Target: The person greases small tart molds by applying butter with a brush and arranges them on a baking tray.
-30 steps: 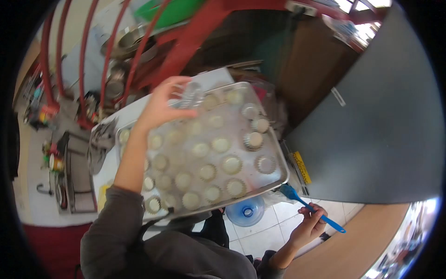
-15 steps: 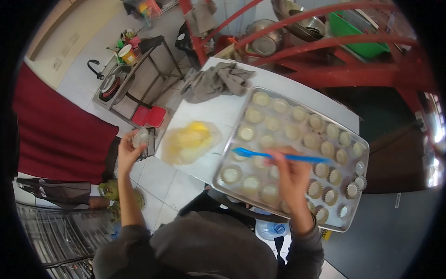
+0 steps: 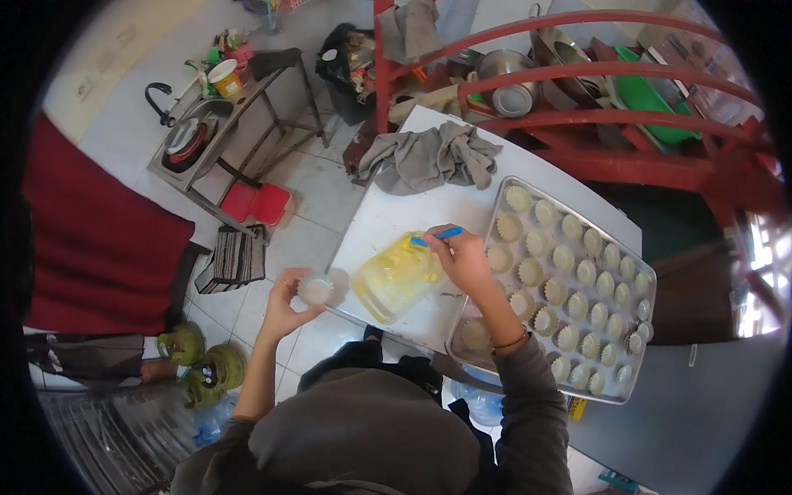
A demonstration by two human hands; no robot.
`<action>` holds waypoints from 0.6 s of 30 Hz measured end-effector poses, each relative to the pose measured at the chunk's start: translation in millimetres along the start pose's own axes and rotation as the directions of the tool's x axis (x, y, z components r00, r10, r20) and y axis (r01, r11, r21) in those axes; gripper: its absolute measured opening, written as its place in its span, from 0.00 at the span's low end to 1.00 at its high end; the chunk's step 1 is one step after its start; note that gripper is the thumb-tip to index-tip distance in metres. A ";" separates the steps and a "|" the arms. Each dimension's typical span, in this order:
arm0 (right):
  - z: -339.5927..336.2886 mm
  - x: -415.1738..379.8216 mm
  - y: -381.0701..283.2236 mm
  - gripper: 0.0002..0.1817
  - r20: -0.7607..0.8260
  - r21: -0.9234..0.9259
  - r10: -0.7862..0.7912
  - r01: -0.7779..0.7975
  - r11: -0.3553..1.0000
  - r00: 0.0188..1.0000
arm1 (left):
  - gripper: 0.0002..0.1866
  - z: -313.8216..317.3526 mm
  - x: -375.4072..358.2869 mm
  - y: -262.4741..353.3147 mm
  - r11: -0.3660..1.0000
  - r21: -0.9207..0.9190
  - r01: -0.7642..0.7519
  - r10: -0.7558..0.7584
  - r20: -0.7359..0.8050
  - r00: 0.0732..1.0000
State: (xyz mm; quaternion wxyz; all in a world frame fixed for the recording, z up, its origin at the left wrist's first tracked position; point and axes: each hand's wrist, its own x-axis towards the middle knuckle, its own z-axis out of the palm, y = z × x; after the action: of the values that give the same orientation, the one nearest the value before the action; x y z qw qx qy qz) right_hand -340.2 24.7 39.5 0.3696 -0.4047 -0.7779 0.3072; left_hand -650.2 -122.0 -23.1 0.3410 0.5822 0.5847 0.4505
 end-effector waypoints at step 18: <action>15.6 9.6 30.2 0.14 -0.158 0.655 0.701 -0.457 0.601 0.695 | 0.35 2.1 47.0 0.5 0.985 0.010 -0.171 0.169 0.099 0.981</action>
State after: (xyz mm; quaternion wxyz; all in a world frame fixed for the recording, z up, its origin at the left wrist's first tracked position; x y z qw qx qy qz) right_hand -344.7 44.7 10.8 0.4996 -0.5637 -0.3760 0.5397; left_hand -652.4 -75.3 -17.5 0.3241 0.6543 0.5197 0.4436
